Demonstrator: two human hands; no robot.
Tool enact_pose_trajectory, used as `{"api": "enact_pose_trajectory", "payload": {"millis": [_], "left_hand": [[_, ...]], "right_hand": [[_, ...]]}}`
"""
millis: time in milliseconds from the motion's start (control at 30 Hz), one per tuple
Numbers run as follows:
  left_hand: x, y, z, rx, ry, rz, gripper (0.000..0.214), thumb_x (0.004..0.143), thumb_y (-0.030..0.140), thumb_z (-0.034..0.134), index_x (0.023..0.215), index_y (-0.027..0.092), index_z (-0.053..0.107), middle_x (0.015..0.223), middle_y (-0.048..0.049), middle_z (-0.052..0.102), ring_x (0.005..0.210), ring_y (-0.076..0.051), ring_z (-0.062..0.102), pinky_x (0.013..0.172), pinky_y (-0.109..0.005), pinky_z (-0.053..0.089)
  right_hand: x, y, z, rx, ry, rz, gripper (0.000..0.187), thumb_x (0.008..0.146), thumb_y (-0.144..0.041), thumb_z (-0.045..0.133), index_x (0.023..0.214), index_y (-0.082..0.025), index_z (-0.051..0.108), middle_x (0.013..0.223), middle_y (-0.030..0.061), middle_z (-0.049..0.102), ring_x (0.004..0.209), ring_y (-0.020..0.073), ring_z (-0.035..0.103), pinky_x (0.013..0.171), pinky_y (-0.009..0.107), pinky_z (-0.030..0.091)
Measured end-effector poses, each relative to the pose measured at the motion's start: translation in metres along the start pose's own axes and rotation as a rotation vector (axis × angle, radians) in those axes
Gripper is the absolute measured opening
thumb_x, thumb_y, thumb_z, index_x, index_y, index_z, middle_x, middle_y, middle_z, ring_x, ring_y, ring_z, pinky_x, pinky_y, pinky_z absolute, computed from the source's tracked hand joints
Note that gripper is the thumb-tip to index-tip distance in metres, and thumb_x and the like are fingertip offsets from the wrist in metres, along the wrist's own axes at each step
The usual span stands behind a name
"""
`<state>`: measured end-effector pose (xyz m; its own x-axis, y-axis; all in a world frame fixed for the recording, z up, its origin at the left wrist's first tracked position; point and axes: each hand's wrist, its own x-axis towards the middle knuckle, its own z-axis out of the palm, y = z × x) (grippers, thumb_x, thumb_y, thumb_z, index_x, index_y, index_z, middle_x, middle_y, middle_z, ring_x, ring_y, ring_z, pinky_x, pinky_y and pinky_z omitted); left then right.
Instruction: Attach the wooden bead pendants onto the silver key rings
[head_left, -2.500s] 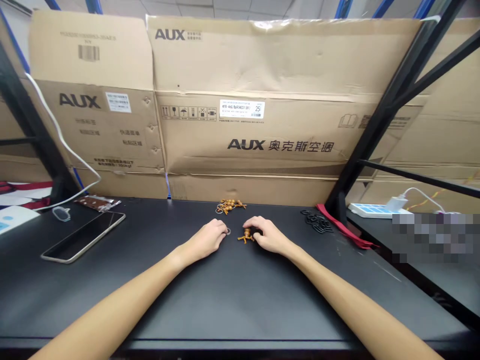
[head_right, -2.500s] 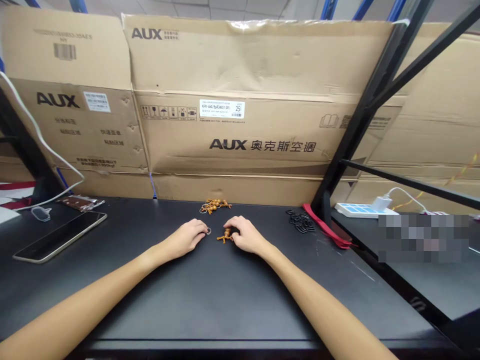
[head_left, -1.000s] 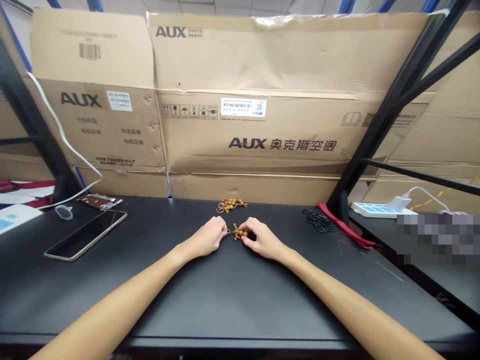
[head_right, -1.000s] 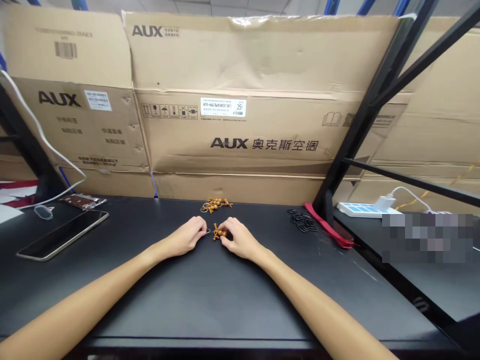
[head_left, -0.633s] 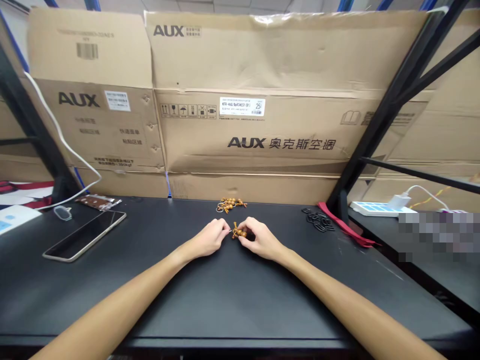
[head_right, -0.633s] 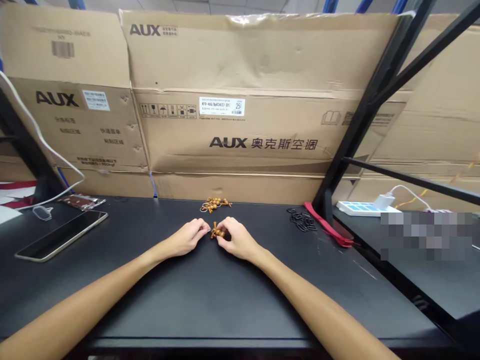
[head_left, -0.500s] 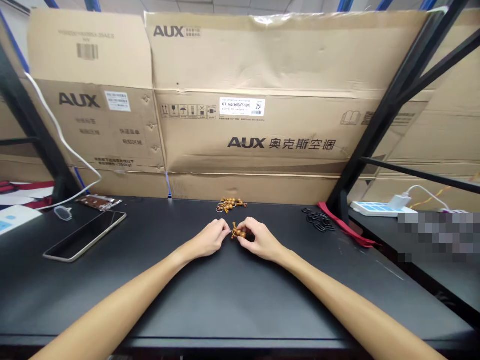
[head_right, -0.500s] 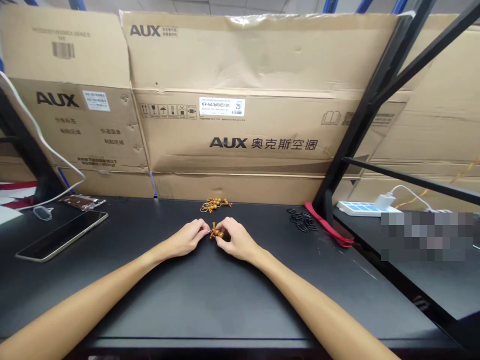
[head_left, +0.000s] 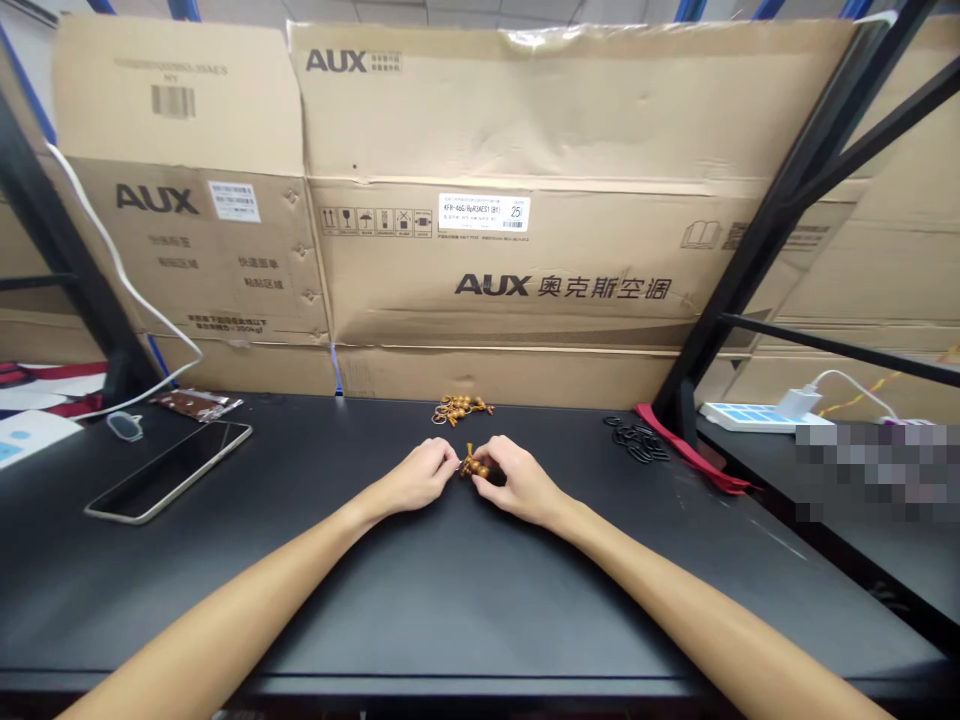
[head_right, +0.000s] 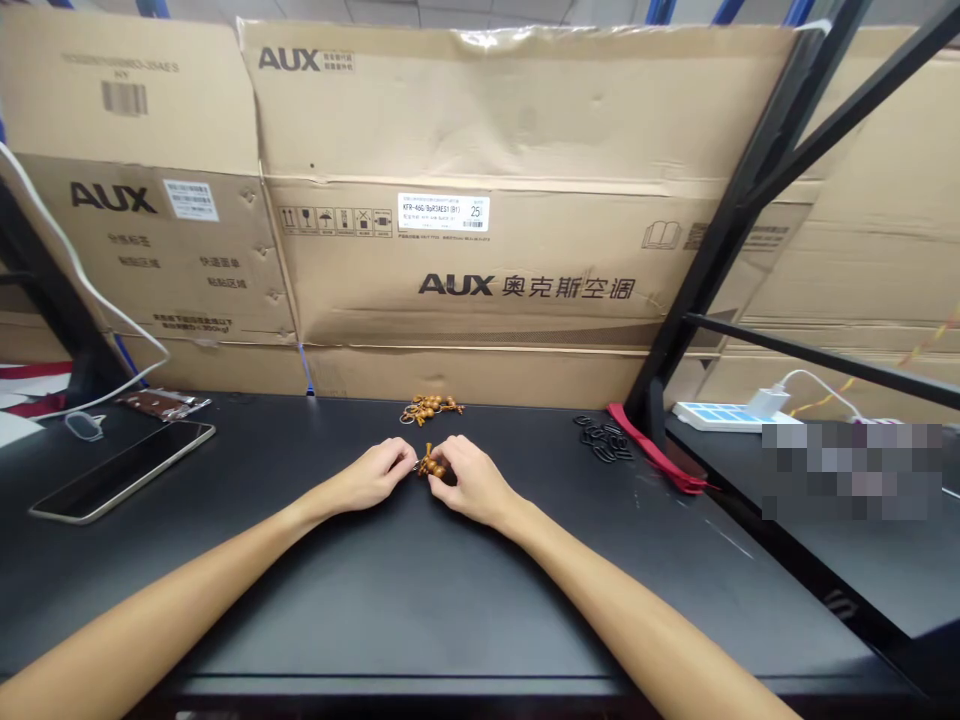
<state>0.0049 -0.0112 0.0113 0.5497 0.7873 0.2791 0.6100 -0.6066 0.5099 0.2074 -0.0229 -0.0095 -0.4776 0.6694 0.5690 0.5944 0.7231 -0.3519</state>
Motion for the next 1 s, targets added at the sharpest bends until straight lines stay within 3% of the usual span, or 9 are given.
{"api": "enact_pose_trajectory", "payload": {"millis": [267, 500, 700, 1000], "left_hand": [[0.001, -0.005, 0.001, -0.028, -0.011, 0.081, 0.022, 0.092, 0.025, 0.035, 0.08, 0.018, 0.052, 0.086, -0.0039, 0.056, 0.08, -0.016, 0.052, 0.078, -0.03, 0.044], [-0.001, -0.017, -0.004, 0.136, -0.061, 0.188, 0.016, 0.092, 0.028, 0.043, 0.085, 0.02, 0.054, 0.097, -0.0049, 0.053, 0.091, -0.019, 0.048, 0.086, -0.035, 0.04], [-0.004, -0.017, -0.002, 0.179, 0.035, 0.188, 0.021, 0.087, 0.039, 0.054, 0.081, 0.019, 0.056, 0.097, -0.005, 0.054, 0.091, -0.02, 0.051, 0.086, -0.036, 0.041], [0.0, -0.017, 0.0, 0.259, 0.02, 0.233, 0.021, 0.094, 0.026, 0.041, 0.084, 0.018, 0.058, 0.102, -0.0061, 0.054, 0.094, -0.019, 0.051, 0.087, -0.035, 0.04]], "right_hand": [[0.0, 0.003, 0.002, -0.088, -0.03, 0.01, 0.014, 0.076, -0.015, 0.056, 0.089, -0.02, 0.055, 0.083, 0.0035, 0.057, 0.079, 0.0178, 0.052, 0.073, 0.03, 0.046], [0.001, 0.01, -0.001, -0.124, -0.075, 0.03, 0.012, 0.08, -0.015, 0.055, 0.091, -0.02, 0.06, 0.082, 0.0042, 0.059, 0.079, 0.0182, 0.053, 0.075, 0.032, 0.045], [0.0, 0.01, -0.002, -0.06, -0.083, -0.012, 0.011, 0.083, -0.018, 0.057, 0.092, -0.02, 0.062, 0.084, 0.0044, 0.06, 0.081, 0.0181, 0.054, 0.077, 0.032, 0.045], [0.0, 0.016, 0.0, -0.099, -0.064, 0.014, 0.012, 0.084, -0.018, 0.055, 0.093, -0.02, 0.063, 0.086, 0.0052, 0.062, 0.081, 0.0183, 0.054, 0.077, 0.033, 0.045]]}}
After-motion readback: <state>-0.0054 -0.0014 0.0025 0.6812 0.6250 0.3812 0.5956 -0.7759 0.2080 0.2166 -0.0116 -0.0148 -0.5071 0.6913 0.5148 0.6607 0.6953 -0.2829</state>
